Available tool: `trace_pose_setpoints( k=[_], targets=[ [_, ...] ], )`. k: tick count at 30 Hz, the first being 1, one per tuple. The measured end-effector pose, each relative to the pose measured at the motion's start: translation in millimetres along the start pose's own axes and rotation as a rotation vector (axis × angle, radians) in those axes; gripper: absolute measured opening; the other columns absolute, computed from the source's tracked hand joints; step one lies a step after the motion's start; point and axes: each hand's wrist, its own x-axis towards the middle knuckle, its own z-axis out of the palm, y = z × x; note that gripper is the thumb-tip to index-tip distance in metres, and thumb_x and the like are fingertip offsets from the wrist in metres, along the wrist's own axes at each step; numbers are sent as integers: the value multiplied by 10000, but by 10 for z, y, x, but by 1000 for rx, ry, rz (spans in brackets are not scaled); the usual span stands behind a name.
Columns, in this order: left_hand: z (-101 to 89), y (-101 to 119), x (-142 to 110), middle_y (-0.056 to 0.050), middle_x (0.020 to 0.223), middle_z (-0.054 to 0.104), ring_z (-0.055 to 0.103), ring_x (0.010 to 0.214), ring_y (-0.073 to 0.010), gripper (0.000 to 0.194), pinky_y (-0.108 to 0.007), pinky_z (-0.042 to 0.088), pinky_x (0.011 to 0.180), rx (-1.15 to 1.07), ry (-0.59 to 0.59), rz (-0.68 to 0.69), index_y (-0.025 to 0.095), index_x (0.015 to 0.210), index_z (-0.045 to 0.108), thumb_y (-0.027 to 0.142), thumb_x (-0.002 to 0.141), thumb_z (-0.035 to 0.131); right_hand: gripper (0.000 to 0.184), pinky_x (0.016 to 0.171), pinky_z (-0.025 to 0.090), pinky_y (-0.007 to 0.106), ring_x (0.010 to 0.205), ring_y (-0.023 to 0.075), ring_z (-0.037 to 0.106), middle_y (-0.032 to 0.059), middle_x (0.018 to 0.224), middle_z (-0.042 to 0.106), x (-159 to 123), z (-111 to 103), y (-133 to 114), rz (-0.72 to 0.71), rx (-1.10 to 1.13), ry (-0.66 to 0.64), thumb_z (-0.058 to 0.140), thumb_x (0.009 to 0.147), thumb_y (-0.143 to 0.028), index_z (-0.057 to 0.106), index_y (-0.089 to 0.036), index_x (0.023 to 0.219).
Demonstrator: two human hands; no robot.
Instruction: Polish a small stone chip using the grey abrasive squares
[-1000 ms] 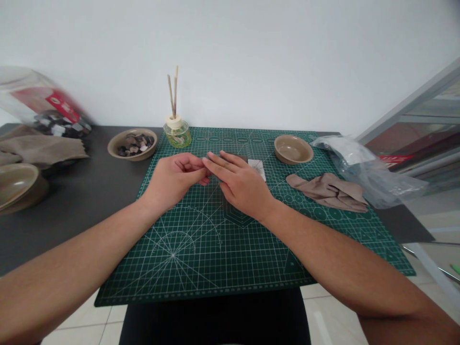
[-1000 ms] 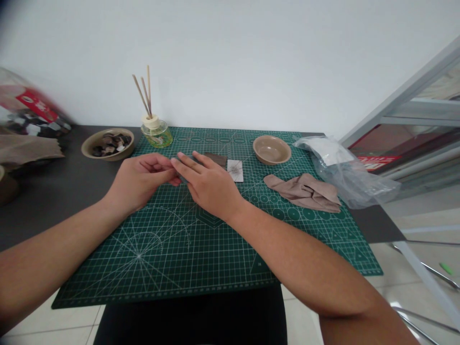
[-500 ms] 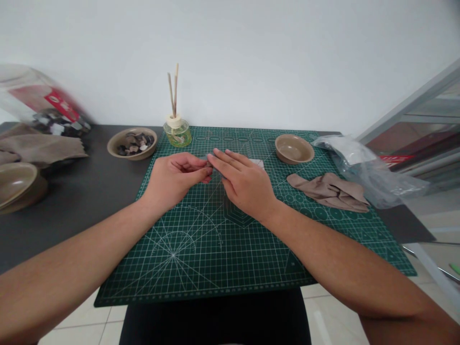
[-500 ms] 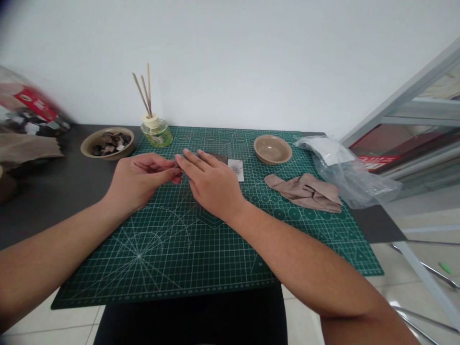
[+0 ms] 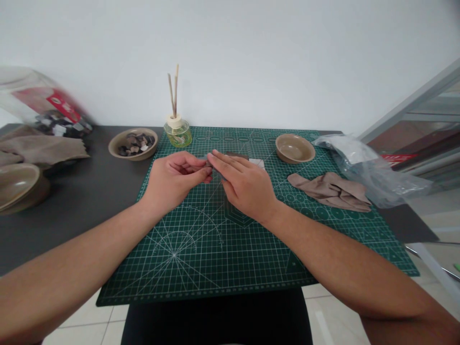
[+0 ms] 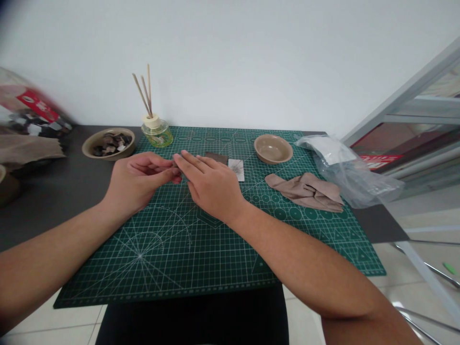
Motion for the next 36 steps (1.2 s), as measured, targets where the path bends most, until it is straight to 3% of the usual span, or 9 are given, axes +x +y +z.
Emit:
trace_pose_setpoints(
  k=[9, 16, 24, 31, 36],
  targets=[
    [-33, -67, 34, -1, 768, 811, 768, 637, -165, 212, -311, 659, 682, -142, -3, 96, 223, 767, 744, 241, 684, 938, 546, 1138, 553, 421, 1342, 246, 671, 57, 1573, 583, -26, 4, 30, 53, 13, 8, 465, 987, -109, 601, -195, 1509],
    [-36, -67, 69, 23, 640, 740, 709, 554, -129, 221, -252, 595, 590, -55, -29, 74, 198, 751, 696, 227, 690, 906, 582, 1176, 523, 382, 1418, 209, 612, 47, 1613, 532, -22, -4, -1, -25, 52, -7, 426, 986, -82, 572, -199, 1537],
    [-12, -35, 42, 20, 639, 736, 713, 572, -141, 226, -261, 587, 595, -17, -10, 72, 210, 745, 666, 213, 675, 881, 599, 1187, 524, 420, 1407, 228, 622, 53, 1625, 518, -21, -4, -12, 0, 71, -45, 460, 974, -79, 563, -223, 1546],
    [-5, -32, 16, 12, 707, 744, 729, 607, -149, 272, -272, 611, 617, 38, 0, 183, 200, 791, 630, 259, 704, 880, 570, 1186, 522, 350, 1415, 163, 609, 21, 1561, 611, -76, 92, 21, -25, 215, 88, 390, 1017, -101, 551, -224, 1550],
    [-17, -18, -2, 30, 684, 717, 697, 552, -127, 212, -240, 571, 539, 127, -37, 279, 201, 814, 617, 203, 756, 820, 547, 1181, 528, 366, 1427, 183, 600, 44, 1605, 563, -87, 132, 53, -95, 241, 113, 405, 1038, -139, 540, -224, 1561]
  ],
)
